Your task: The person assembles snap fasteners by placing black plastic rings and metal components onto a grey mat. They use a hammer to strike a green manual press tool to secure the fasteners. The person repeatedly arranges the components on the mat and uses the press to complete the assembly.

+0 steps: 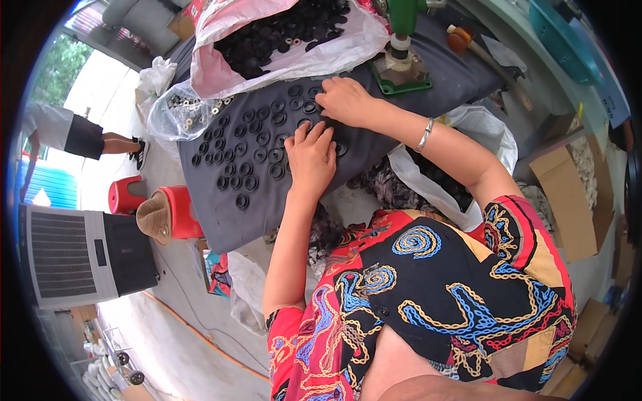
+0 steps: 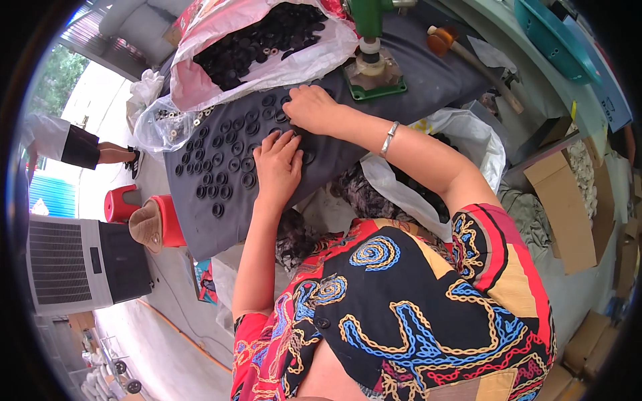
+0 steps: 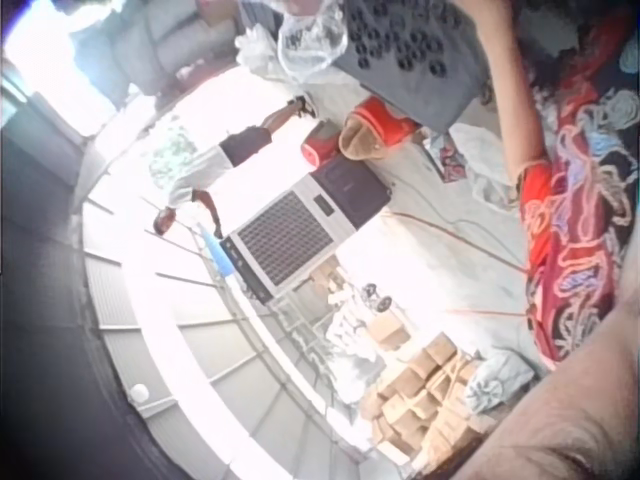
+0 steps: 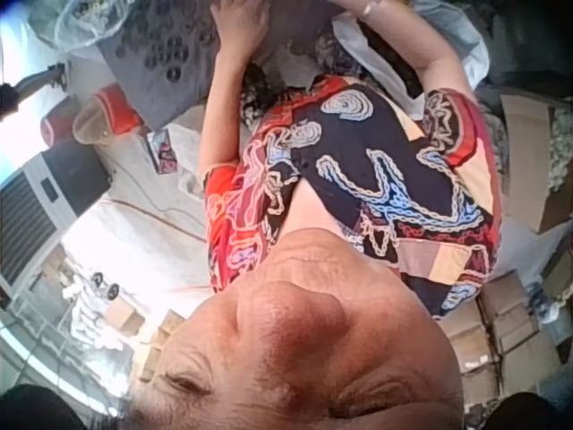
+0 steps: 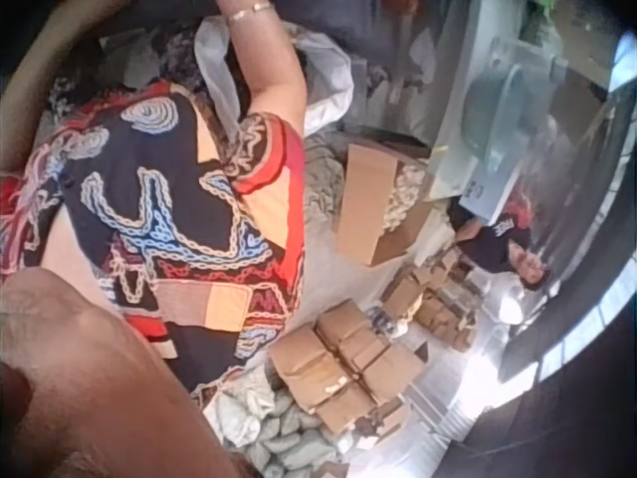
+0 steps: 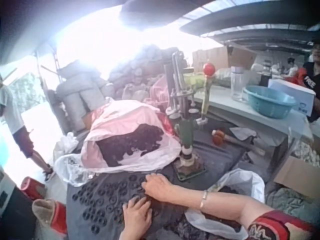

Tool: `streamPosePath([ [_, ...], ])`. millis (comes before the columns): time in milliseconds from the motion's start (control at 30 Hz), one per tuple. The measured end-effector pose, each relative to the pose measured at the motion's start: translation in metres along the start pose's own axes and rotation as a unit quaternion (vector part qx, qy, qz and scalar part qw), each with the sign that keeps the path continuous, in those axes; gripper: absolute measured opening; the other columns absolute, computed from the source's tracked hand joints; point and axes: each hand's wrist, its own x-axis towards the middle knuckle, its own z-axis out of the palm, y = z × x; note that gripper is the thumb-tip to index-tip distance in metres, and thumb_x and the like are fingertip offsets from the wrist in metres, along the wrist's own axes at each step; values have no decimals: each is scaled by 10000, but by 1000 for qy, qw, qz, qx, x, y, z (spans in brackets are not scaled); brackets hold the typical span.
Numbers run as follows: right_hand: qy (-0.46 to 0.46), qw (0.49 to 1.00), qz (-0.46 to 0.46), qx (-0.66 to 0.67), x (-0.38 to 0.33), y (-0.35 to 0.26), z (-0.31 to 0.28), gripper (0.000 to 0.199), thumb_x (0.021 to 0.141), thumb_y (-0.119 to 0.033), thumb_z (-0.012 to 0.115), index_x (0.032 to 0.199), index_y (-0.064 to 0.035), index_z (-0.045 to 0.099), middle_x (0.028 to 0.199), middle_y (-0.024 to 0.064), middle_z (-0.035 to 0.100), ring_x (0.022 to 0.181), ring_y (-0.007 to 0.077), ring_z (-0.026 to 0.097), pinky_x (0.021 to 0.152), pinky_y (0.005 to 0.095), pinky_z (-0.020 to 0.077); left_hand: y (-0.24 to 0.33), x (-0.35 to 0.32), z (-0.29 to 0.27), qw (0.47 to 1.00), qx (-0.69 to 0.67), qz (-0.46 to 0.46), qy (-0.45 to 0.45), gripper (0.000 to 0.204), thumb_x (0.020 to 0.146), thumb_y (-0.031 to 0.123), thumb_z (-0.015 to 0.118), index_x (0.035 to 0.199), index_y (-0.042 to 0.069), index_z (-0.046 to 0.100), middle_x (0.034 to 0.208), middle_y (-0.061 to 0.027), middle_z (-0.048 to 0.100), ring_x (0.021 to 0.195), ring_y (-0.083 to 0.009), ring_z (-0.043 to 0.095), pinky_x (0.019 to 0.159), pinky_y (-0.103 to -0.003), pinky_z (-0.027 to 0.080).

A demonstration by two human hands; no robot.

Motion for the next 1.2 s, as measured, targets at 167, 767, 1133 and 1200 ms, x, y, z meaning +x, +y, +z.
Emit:
streamPosePath([
  [167, -72, 997, 8, 31, 10, 1, -3, 218, 726, -197, 737, 869, -46, 674, 961, 150, 636, 917, 327, 655, 779, 435, 526, -3, -5, -2, 999, -17, -21, 21, 233, 801, 99, 662, 1029, 67, 703, 1144, -82, 666, 1140, -301, 556, 917, -425, 389],
  [767, 27, 853, 83, 515, -20, -14, -32, 286, 822, -104, 661, 1090, -13, 619, 846, 58, 613, 752, 115, 569, 688, 260, 489, -2, 8, -21, 724, -597, -340, 62, 316, 940, 80, 596, 1236, -30, 598, 1049, -89, 693, 777, -127, 663, 609, -210, 471],
  [1133, -22, 921, 178, 346, -75, -4, -29, 276, 800, -69, 611, 1064, 6, 642, 949, 196, 658, 894, 350, 643, 801, 390, 517, -19, 23, 8, 998, 38, -48, 4, 361, 893, 234, 601, 1221, 88, 626, 1268, -82, 618, 1226, -329, 495, 921, -492, 384],
  [1200, -18, 921, 190, 338, -76, -4, -24, 262, 802, -65, 608, 1051, 2, 650, 967, 195, 648, 916, 350, 633, 821, 401, 509, -20, 27, 17, 993, 108, -39, -21, 368, 920, 290, 571, 1228, 99, 630, 1278, -66, 618, 1257, -330, 474, 945, -501, 372],
])
